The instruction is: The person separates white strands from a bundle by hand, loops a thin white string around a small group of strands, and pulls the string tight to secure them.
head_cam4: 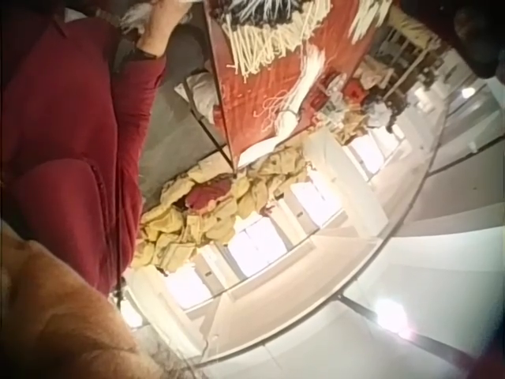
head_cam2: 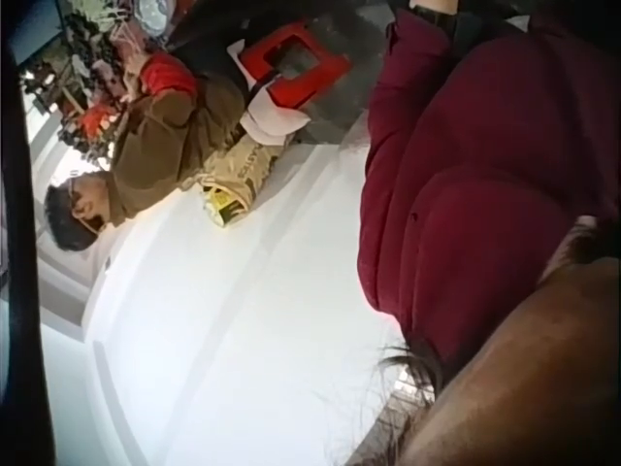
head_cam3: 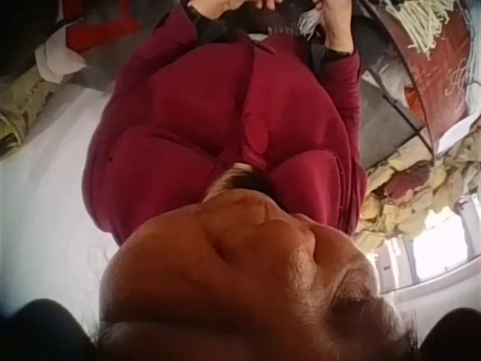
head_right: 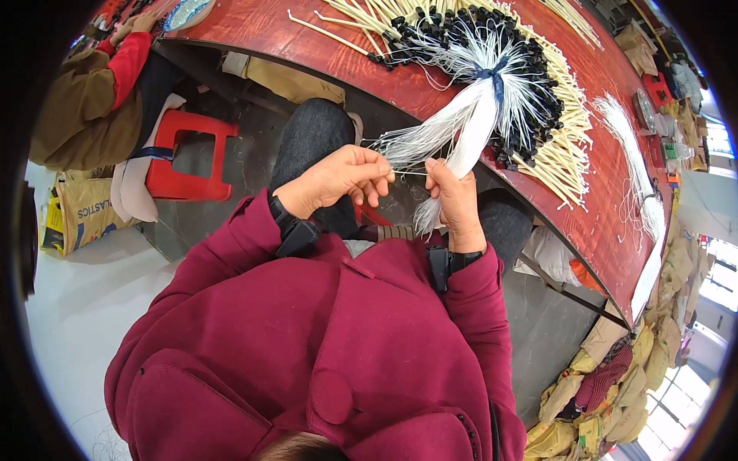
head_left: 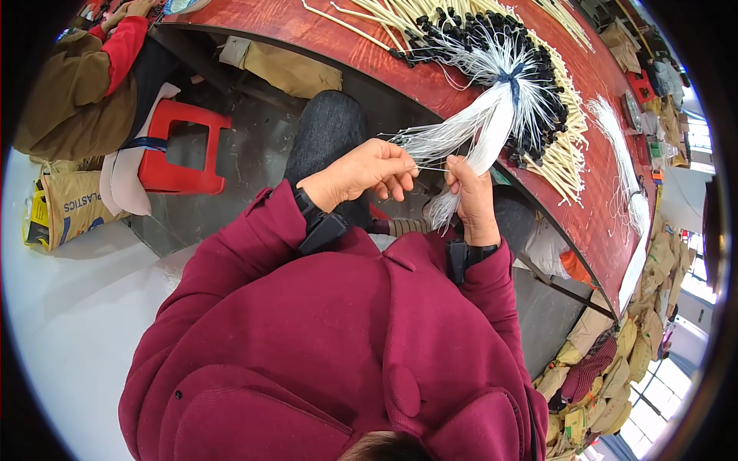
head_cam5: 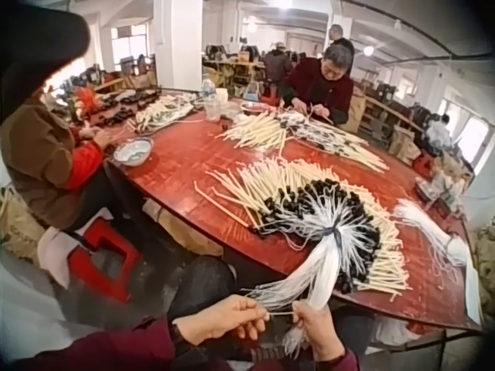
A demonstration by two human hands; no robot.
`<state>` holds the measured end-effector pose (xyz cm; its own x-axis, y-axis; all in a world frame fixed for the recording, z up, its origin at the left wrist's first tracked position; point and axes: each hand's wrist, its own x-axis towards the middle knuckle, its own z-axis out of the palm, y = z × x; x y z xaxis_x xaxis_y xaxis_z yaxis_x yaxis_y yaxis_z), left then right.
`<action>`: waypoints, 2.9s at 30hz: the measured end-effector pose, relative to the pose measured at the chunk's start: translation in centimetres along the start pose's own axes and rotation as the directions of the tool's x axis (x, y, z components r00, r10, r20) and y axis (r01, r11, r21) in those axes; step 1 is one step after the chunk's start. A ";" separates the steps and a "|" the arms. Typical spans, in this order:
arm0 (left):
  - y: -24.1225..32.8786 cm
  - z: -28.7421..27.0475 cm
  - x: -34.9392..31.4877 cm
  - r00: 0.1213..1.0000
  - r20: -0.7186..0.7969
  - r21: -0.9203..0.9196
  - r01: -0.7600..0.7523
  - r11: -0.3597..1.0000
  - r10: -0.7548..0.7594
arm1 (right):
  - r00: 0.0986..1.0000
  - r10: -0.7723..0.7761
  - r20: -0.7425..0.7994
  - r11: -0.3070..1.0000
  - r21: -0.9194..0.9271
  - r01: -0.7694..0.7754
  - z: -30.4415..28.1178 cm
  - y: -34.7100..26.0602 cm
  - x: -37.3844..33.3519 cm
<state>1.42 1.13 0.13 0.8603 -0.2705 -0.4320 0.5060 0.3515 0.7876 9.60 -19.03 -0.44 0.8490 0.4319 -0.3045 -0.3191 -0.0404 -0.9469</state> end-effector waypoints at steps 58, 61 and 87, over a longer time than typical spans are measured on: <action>-0.4 1.8 2.0 0.959 -0.157 0.332 -0.174 0.927 0.236 | 0.976 -0.177 0.127 0.971 -0.141 0.194 1.7 0.3 -0.7; -0.4 2.0 2.0 0.932 -0.193 0.444 -0.197 0.874 0.308 | 0.981 -0.163 0.107 0.970 -0.163 0.179 1.7 0.2 -0.7; -0.3 1.7 2.6 0.998 -0.044 0.041 -0.046 0.998 0.048 | 0.878 -0.475 0.066 0.654 -0.641 0.401 2.1 0.3 -0.4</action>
<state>3.41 -1.18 -0.46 0.8853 -0.2138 -0.4129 0.4632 0.3266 0.8239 8.29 -17.30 -0.35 0.8690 0.4573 0.1890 0.4024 -0.4309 -0.8078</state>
